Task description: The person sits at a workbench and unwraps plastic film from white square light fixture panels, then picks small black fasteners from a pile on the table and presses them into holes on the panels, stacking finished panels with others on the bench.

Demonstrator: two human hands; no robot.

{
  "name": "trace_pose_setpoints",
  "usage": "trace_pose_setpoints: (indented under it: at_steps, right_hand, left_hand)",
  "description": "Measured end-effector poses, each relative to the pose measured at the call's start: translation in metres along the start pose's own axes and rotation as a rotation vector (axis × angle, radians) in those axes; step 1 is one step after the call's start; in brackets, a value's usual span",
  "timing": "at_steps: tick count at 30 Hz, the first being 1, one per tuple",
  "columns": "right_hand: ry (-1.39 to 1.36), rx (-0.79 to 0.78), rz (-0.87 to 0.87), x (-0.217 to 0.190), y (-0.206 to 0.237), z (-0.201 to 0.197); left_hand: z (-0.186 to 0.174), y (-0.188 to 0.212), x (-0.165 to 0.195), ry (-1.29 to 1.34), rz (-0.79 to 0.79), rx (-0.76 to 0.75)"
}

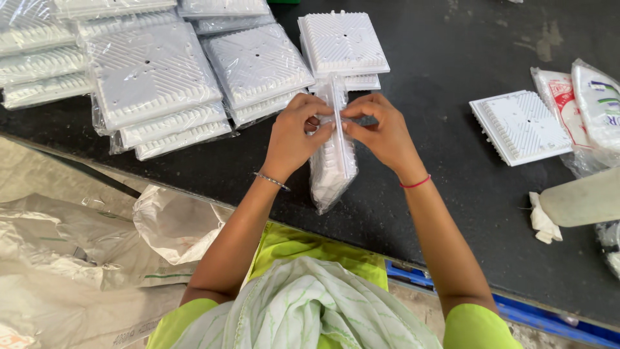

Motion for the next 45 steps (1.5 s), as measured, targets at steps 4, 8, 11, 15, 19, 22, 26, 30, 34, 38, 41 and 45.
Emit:
trace_pose_setpoints:
  at_steps: [4,8,11,15,19,22,26,30,34,38,41,45]
  right_hand:
    - [-0.02,0.022,-0.026,-0.004,-0.005,0.005]
    - [0.112,0.103,-0.114,0.002,0.004,0.01]
    - [-0.171,0.14,0.019,0.029,0.005,0.012]
    - [-0.688,0.164,0.284,0.073,0.008,0.013]
    - [-0.905,0.185,0.345,0.095,0.018,0.007]
    - [-0.887,0.23,0.401,0.104,0.025,-0.002]
    - [-0.878,0.232,0.352,0.091,0.029,-0.007]
    - [-0.661,0.227,0.282,0.057,0.025,-0.021]
    - [-0.52,0.084,0.17,0.017,0.019,-0.017]
    - [-0.018,0.088,-0.185,-0.012,0.012,-0.013]
    - [0.087,0.146,-0.093,0.0,0.008,-0.008]
    - [0.026,0.253,0.024,0.015,0.007,-0.016]
  left_hand:
    - [-0.004,-0.003,0.004,-0.043,-0.006,0.028]
    - [-0.009,-0.003,0.003,-0.172,-0.021,0.062]
    - [-0.015,-0.001,0.003,-0.202,-0.014,0.1]
    - [-0.021,0.001,0.005,-0.173,0.035,0.164]
    - [-0.025,0.003,0.004,-0.18,0.088,0.247]
    - [-0.031,0.006,-0.003,-0.143,0.082,0.305]
    - [-0.031,0.007,-0.008,-0.092,0.083,0.35]
    - [-0.025,0.004,-0.008,0.187,-0.06,0.323]
    - [-0.012,0.004,0.012,0.119,-0.048,0.14]
    - [-0.007,0.003,0.031,-0.031,0.12,0.051]
    - [-0.006,0.001,0.024,-0.097,0.052,0.04]
    - [-0.012,-0.001,0.018,-0.144,0.056,0.089]
Point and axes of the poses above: each hand's wrist, its own y-axis away from the middle knuckle, its own z-axis out of the palm, x = y × z, the point moved 7 cm from there along -y, towards the middle knuckle, and after that the axes turned 9 degrees about x, right-handed, at the moved point
